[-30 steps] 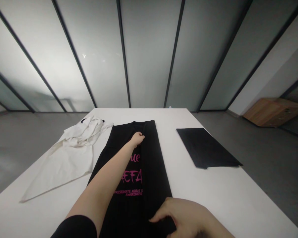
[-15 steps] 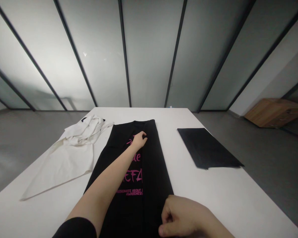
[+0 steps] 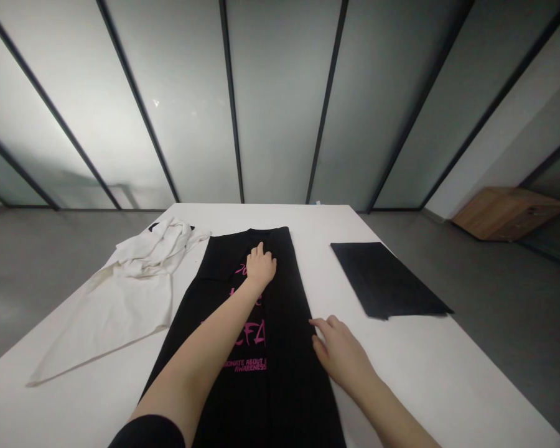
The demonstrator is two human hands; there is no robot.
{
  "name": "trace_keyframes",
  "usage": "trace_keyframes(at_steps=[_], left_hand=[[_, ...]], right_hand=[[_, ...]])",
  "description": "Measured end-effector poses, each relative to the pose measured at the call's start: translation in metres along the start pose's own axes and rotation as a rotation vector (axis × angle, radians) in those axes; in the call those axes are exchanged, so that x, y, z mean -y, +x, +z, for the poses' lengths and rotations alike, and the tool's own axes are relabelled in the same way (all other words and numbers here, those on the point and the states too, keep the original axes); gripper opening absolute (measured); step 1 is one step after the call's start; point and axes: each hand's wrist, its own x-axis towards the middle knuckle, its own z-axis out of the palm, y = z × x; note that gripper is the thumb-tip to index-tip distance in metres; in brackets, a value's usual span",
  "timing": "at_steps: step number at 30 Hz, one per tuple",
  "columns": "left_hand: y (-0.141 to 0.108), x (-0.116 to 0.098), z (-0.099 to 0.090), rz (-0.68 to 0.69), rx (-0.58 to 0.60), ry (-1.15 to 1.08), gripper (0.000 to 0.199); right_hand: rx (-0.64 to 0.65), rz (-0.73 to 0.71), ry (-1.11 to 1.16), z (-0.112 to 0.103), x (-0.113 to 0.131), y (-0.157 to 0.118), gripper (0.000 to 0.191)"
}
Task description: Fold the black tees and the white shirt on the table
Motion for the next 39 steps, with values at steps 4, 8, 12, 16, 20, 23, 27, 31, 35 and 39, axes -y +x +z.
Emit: trace_keyframes(at_steps=[4, 8, 12, 16, 20, 23, 27, 31, 35, 39], left_hand=[[-0.017, -0.018, 0.003, 0.153, 0.064, 0.040, 0.033], [-0.039, -0.027, 0.017, 0.165, 0.190, 0.082, 0.053], [-0.045, -0.024, 0.025, 0.139, 0.216, 0.168, 0.065], [-0.036, -0.020, 0.026, 0.138, 0.225, 0.247, 0.071], [-0.031, -0.020, 0.027, 0.131, 0.223, 0.262, 0.072], [-0.032, -0.019, 0.026, 0.145, 0.216, 0.246, 0.071], [-0.040, -0.009, 0.021, 0.165, 0.184, 0.207, 0.064], [-0.053, 0.004, 0.013, 0.159, 0.178, 0.195, 0.064], [-0.064, 0.005, 0.009, 0.131, 0.169, 0.225, 0.066], [-0.063, 0.001, 0.011, 0.111, 0.170, 0.233, 0.067]], right_hand=[[-0.035, -0.005, -0.048, -0.001, -0.003, 0.000, 0.031], [-0.173, -0.176, 0.085, 0.002, 0.005, 0.004, 0.032], [-0.185, -0.337, 0.144, 0.014, 0.020, 0.005, 0.041], [0.107, -0.388, 0.074, 0.023, 0.028, -0.001, 0.067], [0.321, -0.388, 0.040, 0.017, 0.033, -0.009, 0.083], [0.401, -0.375, 0.042, 0.009, 0.038, -0.013, 0.098], [0.397, -0.333, 0.067, 0.006, 0.040, -0.013, 0.088], [0.302, -0.256, 0.068, 0.011, 0.038, -0.008, 0.064], [0.190, -0.168, 0.020, 0.021, 0.034, -0.003, 0.060], [0.146, -0.106, -0.034, 0.032, 0.032, -0.001, 0.063]])
